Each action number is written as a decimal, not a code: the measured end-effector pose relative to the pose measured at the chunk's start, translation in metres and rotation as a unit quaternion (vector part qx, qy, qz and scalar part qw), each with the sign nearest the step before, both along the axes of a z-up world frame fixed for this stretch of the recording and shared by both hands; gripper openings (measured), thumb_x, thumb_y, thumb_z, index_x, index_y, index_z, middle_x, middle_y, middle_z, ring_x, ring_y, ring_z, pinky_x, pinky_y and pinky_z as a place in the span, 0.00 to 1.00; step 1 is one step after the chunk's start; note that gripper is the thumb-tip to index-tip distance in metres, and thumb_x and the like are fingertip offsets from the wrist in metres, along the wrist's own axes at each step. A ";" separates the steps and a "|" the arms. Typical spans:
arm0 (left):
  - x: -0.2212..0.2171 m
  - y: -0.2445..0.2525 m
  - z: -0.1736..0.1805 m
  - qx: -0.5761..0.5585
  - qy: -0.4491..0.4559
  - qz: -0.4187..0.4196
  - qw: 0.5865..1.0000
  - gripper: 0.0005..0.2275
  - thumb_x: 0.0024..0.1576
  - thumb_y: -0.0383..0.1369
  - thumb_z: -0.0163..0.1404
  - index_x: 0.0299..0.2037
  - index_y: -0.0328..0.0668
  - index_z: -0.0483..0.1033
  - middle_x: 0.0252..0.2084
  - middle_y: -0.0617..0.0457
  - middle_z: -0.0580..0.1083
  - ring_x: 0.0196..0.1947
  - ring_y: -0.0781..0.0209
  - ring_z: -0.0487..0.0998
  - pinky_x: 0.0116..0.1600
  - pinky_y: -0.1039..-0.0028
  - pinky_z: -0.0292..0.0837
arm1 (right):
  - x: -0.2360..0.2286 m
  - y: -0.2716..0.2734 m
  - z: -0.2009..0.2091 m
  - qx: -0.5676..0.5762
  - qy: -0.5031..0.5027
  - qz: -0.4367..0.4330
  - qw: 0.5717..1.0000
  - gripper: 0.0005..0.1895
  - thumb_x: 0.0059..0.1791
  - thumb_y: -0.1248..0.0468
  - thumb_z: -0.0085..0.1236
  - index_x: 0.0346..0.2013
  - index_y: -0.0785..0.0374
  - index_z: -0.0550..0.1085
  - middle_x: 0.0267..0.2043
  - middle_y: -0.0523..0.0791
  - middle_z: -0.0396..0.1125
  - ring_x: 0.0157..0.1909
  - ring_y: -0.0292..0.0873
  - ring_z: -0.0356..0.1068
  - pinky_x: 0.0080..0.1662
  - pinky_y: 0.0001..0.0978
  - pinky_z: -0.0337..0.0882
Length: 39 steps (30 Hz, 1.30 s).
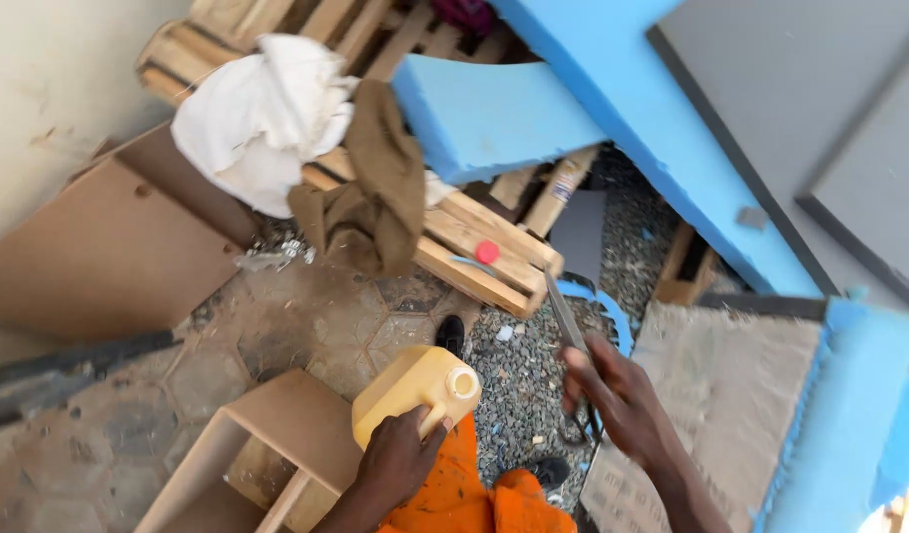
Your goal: Applying and spreading adhesive onto foam padding and a wooden frame for upholstery.
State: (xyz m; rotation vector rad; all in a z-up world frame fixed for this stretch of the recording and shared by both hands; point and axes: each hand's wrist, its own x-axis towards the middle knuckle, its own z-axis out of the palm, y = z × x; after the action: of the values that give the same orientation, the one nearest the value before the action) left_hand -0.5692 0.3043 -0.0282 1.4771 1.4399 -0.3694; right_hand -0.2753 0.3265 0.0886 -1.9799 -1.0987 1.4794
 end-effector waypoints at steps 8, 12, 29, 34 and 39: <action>0.137 -0.048 0.050 0.024 -0.039 -0.245 0.969 0.22 0.67 0.54 0.35 0.33 0.49 0.71 0.30 0.49 0.76 0.35 0.48 0.77 0.41 0.56 0.65 | 0.059 -0.257 0.060 -0.154 -0.004 -0.304 0.940 0.18 0.56 0.50 0.50 0.38 0.60 0.78 0.20 0.47 0.63 0.23 0.42 0.64 0.29 0.35 0.68; 0.209 -0.100 0.074 0.075 -0.142 -0.293 0.942 0.23 0.69 0.52 0.37 0.24 0.50 0.59 0.19 0.56 0.60 0.18 0.61 0.61 0.30 0.64 0.52 | 0.071 -0.354 0.082 -0.123 -0.080 -0.397 0.906 0.24 0.55 0.45 0.50 0.27 0.60 0.74 0.14 0.47 0.63 0.15 0.42 0.62 0.26 0.36 0.62; 0.446 -0.358 0.100 0.066 -0.384 -0.513 0.765 0.15 0.69 0.38 0.44 0.37 0.34 0.77 0.18 0.38 0.70 0.17 0.48 0.78 0.27 0.67 0.72 | 0.166 -0.567 0.106 -0.209 -0.360 -0.370 0.831 0.28 0.62 0.48 0.35 0.50 0.64 0.79 0.22 0.53 0.74 0.24 0.51 0.77 0.30 0.41 0.76; 0.446 -0.388 0.074 0.052 -0.349 -0.558 0.751 0.17 0.70 0.40 0.43 0.43 0.31 0.78 0.20 0.36 0.73 0.18 0.51 0.79 0.26 0.70 0.71 | 0.178 -0.594 0.077 -0.309 -0.350 -0.345 0.814 0.27 0.60 0.48 0.38 0.46 0.63 0.82 0.25 0.51 0.75 0.29 0.52 0.80 0.37 0.45 0.81; 0.458 -0.392 0.076 0.103 -0.322 -0.580 0.741 0.22 0.71 0.45 0.39 0.45 0.31 0.78 0.21 0.35 0.74 0.19 0.48 0.81 0.25 0.69 0.75 | 0.184 -0.589 0.081 -0.263 -0.312 -0.377 0.831 0.27 0.61 0.52 0.38 0.46 0.66 0.82 0.29 0.57 0.76 0.36 0.60 0.80 0.42 0.56 0.80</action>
State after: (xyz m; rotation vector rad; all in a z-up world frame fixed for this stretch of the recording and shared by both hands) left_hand -0.1114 -0.0878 0.0480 2.2610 -0.1454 -0.3656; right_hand -0.0914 -0.2626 0.1692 -2.9112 0.0367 0.7317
